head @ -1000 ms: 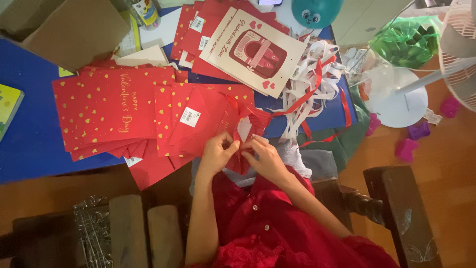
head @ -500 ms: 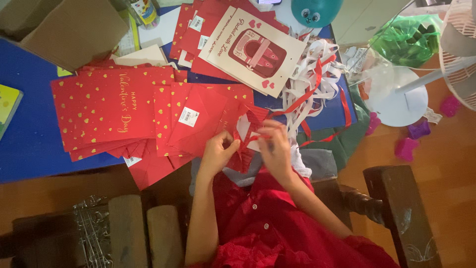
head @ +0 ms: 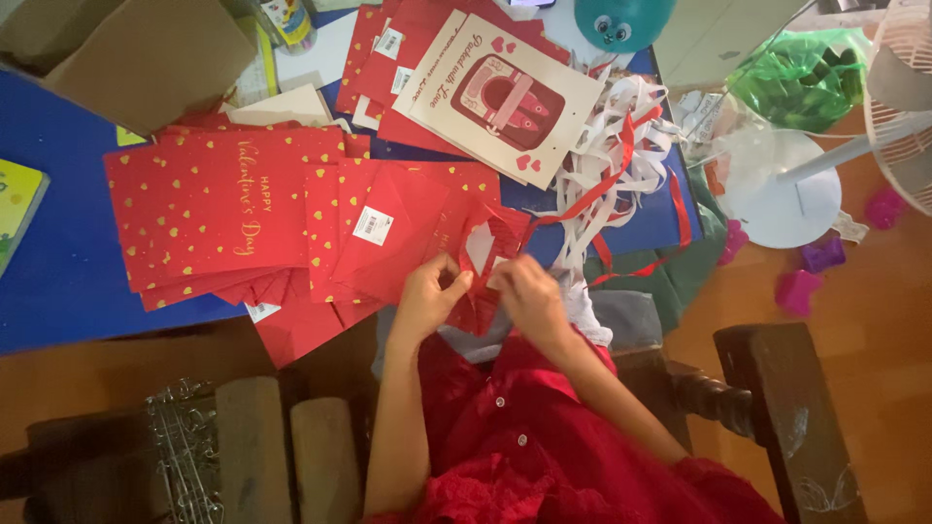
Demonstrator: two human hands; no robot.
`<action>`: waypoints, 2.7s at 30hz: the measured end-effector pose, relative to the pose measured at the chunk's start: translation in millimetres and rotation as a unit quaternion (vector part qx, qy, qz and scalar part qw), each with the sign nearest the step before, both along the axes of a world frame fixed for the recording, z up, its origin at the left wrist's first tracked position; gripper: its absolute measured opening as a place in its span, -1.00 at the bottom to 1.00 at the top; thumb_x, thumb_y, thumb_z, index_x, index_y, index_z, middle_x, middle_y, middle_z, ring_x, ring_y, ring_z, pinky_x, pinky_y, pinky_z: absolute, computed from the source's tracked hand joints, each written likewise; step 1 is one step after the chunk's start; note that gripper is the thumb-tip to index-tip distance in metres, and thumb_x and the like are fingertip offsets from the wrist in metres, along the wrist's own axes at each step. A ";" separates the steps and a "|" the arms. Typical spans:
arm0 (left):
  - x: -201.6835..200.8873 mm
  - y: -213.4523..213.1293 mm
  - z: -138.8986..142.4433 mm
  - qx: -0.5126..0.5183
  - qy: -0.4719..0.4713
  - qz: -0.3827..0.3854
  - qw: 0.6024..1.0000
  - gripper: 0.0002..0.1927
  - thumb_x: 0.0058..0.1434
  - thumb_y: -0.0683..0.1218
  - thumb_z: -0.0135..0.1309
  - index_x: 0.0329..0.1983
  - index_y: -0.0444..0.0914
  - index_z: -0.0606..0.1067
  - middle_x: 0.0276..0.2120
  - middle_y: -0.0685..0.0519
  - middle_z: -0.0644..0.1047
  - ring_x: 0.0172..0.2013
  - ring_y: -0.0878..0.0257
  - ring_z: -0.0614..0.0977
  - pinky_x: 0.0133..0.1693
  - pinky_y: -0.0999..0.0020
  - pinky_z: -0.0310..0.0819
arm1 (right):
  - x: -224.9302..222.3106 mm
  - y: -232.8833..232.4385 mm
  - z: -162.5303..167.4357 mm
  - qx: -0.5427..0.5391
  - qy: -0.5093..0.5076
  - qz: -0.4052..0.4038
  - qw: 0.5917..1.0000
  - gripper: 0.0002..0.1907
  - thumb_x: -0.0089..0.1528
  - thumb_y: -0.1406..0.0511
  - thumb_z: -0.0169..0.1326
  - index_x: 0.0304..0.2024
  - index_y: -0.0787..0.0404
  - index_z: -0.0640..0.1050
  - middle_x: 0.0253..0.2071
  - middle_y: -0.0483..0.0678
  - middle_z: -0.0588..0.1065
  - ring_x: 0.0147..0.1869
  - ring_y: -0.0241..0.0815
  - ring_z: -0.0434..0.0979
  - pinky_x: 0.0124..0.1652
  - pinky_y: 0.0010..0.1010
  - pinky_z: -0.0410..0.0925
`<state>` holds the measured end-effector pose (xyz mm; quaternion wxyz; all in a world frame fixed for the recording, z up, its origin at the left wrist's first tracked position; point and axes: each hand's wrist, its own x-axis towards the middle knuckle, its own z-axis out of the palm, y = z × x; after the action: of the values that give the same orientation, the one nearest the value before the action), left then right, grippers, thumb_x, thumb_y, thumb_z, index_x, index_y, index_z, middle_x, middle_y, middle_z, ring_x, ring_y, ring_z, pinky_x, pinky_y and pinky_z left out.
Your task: The person sits at a table assembling red Valentine's Day gift bags. They open each bag, place a greeting card inside, thread a ribbon handle through the bag's holes, and attach a small tag, working through the bags one at a time.
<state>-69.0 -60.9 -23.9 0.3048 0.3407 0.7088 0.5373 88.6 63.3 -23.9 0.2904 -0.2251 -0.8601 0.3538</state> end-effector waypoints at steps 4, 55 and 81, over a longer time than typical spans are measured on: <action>1.5 2.9 -0.4 0.017 0.011 0.006 1.000 -0.72 0.21 -0.03 0.20 -0.42 -0.34 0.46 -0.53 0.03 0.53 -0.45 0.32 0.51 -0.35 0.34 0.41 | 1.4 13.8 9.4 -0.144 0.050 -0.064 0.986 -0.91 0.31 0.42 0.09 -0.13 0.26 0.50 -0.11 0.02 0.53 -0.14 -0.14 0.69 -0.20 -0.37 0.52; -0.3 3.1 10.6 0.004 0.002 -0.022 1.000 -0.73 0.20 -0.01 0.22 -0.37 -0.33 0.51 -0.47 0.02 0.58 -0.39 0.27 0.58 -0.29 0.33 0.46 | -2.8 -9.1 31.2 -0.121 -0.095 0.060 0.986 -0.80 0.18 0.35 0.23 -0.14 0.27 0.61 -0.32 0.04 0.48 -0.33 -0.05 0.50 -0.27 -0.29 0.38; 15.6 5.5 37.6 -0.110 0.181 -0.031 0.977 -0.69 0.03 -0.17 0.22 -0.15 -0.31 0.48 -0.34 -0.09 0.59 -0.29 0.03 0.64 -0.19 0.12 0.50 | -1.5 -12.9 18.0 -0.116 -0.067 0.049 0.990 -0.81 0.19 0.40 0.15 -0.13 0.29 0.55 -0.23 0.08 0.54 -0.17 0.07 0.62 -0.17 -0.27 0.46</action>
<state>-53.4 -55.5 13.7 0.2237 0.4183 0.7960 0.3760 87.1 50.4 -5.9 0.1861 -0.2384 -0.8406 0.4494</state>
